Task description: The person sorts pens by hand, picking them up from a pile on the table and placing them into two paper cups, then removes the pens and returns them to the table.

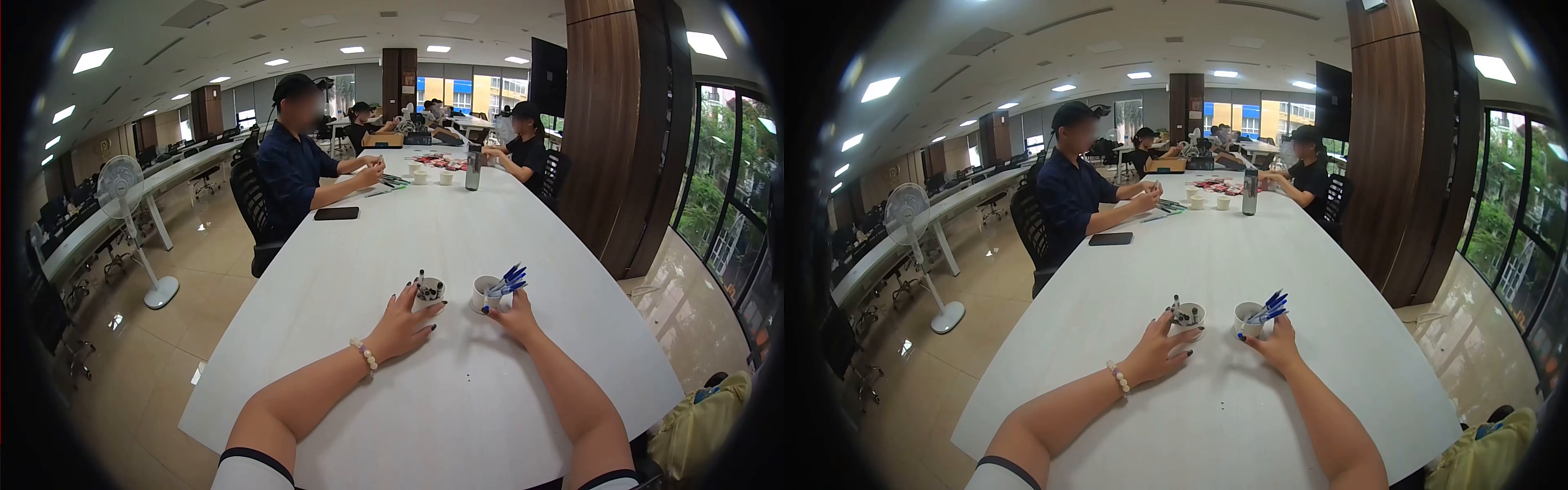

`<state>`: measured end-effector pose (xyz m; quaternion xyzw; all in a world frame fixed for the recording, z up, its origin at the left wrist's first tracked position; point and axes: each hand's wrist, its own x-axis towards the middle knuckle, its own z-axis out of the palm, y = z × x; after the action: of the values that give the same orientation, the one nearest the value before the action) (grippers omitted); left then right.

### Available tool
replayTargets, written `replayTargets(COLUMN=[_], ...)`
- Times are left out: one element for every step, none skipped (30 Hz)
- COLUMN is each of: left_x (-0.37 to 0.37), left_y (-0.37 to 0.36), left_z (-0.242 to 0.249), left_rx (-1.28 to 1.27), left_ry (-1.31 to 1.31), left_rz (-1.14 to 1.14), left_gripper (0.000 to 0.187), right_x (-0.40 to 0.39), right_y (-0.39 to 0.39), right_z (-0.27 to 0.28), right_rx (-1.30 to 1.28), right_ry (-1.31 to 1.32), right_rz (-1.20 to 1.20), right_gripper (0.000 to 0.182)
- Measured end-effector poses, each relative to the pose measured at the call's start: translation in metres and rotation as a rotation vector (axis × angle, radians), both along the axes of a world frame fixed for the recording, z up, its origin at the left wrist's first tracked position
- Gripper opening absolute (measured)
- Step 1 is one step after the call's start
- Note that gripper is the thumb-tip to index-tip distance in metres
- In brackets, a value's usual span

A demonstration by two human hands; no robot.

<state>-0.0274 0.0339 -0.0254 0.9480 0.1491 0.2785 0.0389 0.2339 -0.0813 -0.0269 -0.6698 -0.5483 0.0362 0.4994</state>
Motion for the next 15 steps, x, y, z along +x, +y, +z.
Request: replayTargets(left_x=[0.0, 0.001, 0.002, 0.002, 0.002, 0.001, 0.0, -0.001, -0.001, -0.001, 0.0, 0.001, 0.003, 0.006, 0.009], left_y=[0.004, 0.005, 0.004, 0.003, 0.002, 0.003, 0.005, 0.006, 0.009, 0.014, 0.016, 0.017, 0.017, 0.017, 0.022], left_z=[-0.003, -0.005, -0.004, -0.003, -0.003, -0.002, -0.001, -0.001, -0.002, -0.005, -0.007, -0.007, -0.006, -0.007, -0.01], left_rx=[-0.048, -0.096, -0.095, -0.18, -0.265, -0.261, -0.28, -0.299, -0.294, -0.325, -0.355, -0.346, -0.369, -0.392, -0.382], left_ry=[-0.089, -0.178, -0.172, -0.198, -0.224, -0.217, -0.219, -0.22, -0.213, -0.249, -0.287, -0.283, -0.276, -0.271, -0.272], left_rz=[-0.029, -0.058, -0.057, 0.001, 0.06, 0.062, 0.06, 0.057, 0.058, 0.034, 0.01, 0.011, 0.079, 0.148, 0.149], left_gripper=[0.05, 0.043, 0.043, 0.036, 0.03, 0.03, 0.026, 0.023, 0.023, 0.031, 0.039, 0.039, 0.048, 0.056, 0.056], right_x=[0.002, 0.004, 0.005, 0.007, 0.007, 0.003, -0.004, -0.009, -0.009, -0.008, -0.007, -0.006, -0.006, -0.005, -0.005], right_y=[0.006, 0.009, 0.01, 0.011, 0.012, 0.01, 0.007, 0.004, 0.006, 0.009, 0.012, 0.014, 0.016, 0.018, 0.021], right_z=[-0.006, -0.011, -0.012, -0.012, -0.01, -0.004, 0.007, 0.014, 0.016, 0.015, 0.014, 0.012, 0.011, 0.01, 0.009], right_rx=[-0.001, 0.0, 0.001, -0.055, -0.111, -0.107, -0.206, -0.304, -0.299, -0.346, -0.392, -0.383, -0.398, -0.412, -0.402], right_ry=[0.089, 0.179, 0.184, 0.138, 0.093, 0.099, 0.048, -0.004, 0.004, -0.059, -0.123, -0.118, -0.095, -0.073, -0.073], right_rz=[0.012, 0.024, 0.025, 0.001, -0.022, -0.02, -0.044, -0.068, -0.066, -0.091, -0.117, -0.116, -0.144, -0.172, -0.17], right_gripper=[0.083, 0.083, 0.083, 0.082, 0.082, 0.082, 0.083, 0.084, 0.084, 0.083, 0.083, 0.083, 0.083, 0.083, 0.083])
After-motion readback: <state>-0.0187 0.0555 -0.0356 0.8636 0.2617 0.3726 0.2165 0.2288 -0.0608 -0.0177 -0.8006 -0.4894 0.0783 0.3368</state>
